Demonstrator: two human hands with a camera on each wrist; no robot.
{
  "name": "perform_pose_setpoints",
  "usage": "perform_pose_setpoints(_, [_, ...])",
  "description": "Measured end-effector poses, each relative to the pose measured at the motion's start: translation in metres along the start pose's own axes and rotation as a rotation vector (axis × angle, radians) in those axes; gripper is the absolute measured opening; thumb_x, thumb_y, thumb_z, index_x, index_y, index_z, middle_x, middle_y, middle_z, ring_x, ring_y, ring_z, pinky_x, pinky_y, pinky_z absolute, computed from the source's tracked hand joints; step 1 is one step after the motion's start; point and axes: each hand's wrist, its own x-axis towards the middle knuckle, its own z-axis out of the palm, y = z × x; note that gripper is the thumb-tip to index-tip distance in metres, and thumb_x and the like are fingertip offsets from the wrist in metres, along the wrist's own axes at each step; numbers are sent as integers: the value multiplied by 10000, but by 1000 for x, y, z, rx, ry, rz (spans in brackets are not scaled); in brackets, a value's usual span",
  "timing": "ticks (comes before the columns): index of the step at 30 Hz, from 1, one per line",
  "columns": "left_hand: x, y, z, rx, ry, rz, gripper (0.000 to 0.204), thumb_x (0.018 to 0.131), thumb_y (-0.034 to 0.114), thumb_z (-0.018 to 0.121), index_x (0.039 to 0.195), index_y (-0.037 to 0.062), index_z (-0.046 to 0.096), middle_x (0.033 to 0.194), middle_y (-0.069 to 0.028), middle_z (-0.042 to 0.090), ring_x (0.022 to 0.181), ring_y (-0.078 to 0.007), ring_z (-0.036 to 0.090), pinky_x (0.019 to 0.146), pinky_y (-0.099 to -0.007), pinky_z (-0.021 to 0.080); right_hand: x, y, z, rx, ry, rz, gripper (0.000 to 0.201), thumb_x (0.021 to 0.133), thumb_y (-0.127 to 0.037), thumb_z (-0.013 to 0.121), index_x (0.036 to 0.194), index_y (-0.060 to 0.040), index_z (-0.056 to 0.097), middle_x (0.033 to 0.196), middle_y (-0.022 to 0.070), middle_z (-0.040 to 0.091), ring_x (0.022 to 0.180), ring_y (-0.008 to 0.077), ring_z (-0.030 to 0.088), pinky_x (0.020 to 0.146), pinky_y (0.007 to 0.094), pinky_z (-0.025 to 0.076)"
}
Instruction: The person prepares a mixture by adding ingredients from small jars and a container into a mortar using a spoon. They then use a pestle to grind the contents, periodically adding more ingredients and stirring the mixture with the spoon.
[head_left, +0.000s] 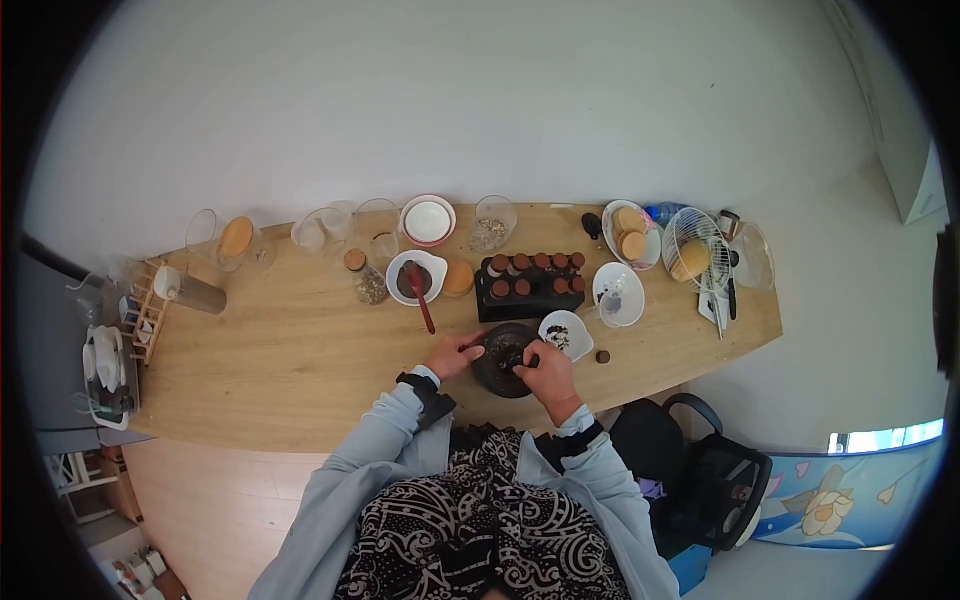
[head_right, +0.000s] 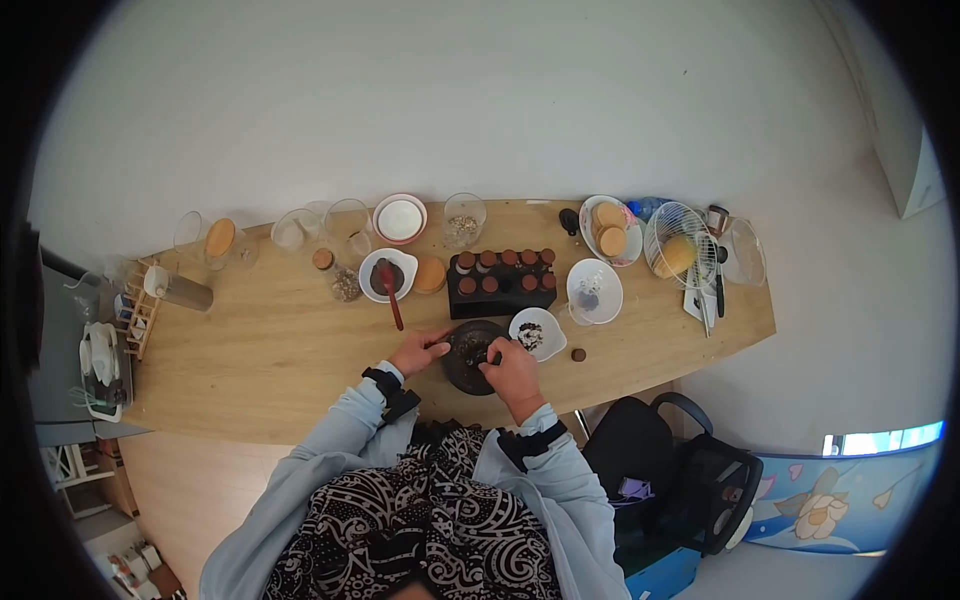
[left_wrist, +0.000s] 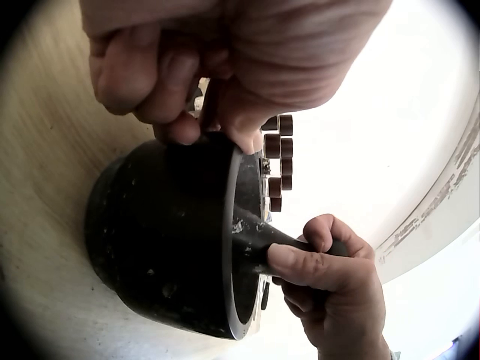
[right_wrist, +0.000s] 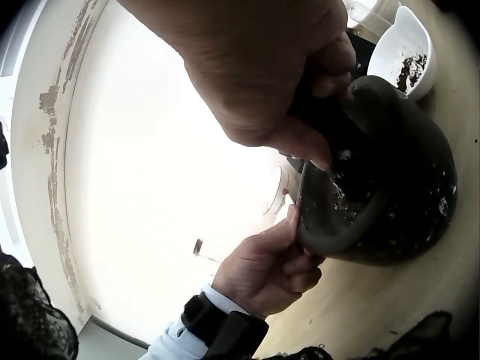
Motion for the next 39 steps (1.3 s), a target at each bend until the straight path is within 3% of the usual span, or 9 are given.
perform_pose_setpoints(3, [2, 1, 0, -9, -7, -27, 462, 905, 164, 615, 1334, 23, 513, 1043, -79, 677, 885, -104, 583, 825, -273, 466, 2, -3, -5, -8, -67, -5, 248, 635, -115, 772, 764, -127, 560, 786, 109, 565, 730, 357, 596, 634, 450, 484])
perform_pose_setpoints(6, [-1, -1, 0, 3, 15, -62, 467, 902, 164, 618, 1333, 18, 512, 1042, -78, 676, 889, -102, 581, 828, -269, 466, -3, -12, 3, -69, 24, -73, 248, 634, -117, 774, 761, -118, 561, 782, 118, 577, 735, 359, 600, 644, 453, 484])
perform_pose_setpoints(9, [1, -2, 0, 25, 0, -8, 474, 901, 172, 622, 1335, 18, 510, 1043, -76, 677, 894, -105, 581, 828, -269, 466, -3, -10, -3, -53, -6, -4, 251, 628, -112, 776, 758, -112, 561, 770, 117, 584, 733, 352, 603, 651, 448, 483])
perform_pose_setpoints(11, [1, 2, 0, 35, 0, -44, 472, 901, 172, 621, 1333, 17, 511, 1040, -79, 678, 895, -105, 582, 830, -269, 465, 5, -4, -10, -56, -141, 32, 252, 625, -102, 775, 763, -112, 564, 765, 117, 581, 725, 351, 600, 654, 440, 483])
perform_pose_setpoints(17, [-4, 5, 1, 92, 46, -5, 471, 897, 176, 625, 1326, 15, 517, 1042, -108, 684, 898, -115, 591, 829, -276, 467, 9, -18, -6, 19, 27, -43, 247, 621, -119, 778, 755, -114, 570, 775, 117, 586, 737, 349, 606, 657, 442, 483])
perform_pose_setpoints(21, [1, 0, 0, 50, 7, -57, 471, 894, 176, 628, 1323, 15, 519, 1050, -119, 685, 901, -121, 599, 825, -280, 470, 10, -13, 2, -75, 19, -34, 238, 629, -131, 774, 753, -120, 570, 778, 118, 588, 747, 352, 610, 656, 445, 486])
perform_pose_setpoints(26, [2, 3, -2, 47, -13, -28, 469, 894, 168, 629, 1321, 7, 519, 1065, -111, 680, 908, -117, 596, 826, -275, 469, 10, -5, -8, -103, -155, -4, 243, 611, -121, 776, 725, -109, 562, 763, 115, 574, 720, 349, 600, 645, 429, 484])
perform_pose_setpoints(29, [0, 5, -2, 38, -8, -40, 469, 893, 162, 632, 1319, 1, 520, 1071, -104, 676, 912, -115, 593, 830, -273, 468, 6, -8, -1, -75, -3, -125, 219, 634, -127, 762, 746, -136, 573, 768, 116, 577, 718, 355, 604, 621, 461, 483])
perform_pose_setpoints(39, [-6, 21, 1, 18, 10, -116, 465, 896, 154, 631, 1316, -11, 520, 1042, -49, 661, 886, -88, 562, 816, -259, 461, 6, -9, -9, -72, -75, -62, 206, 629, -127, 750, 724, -147, 569, 747, 102, 559, 682, 348, 599, 583, 452, 480])
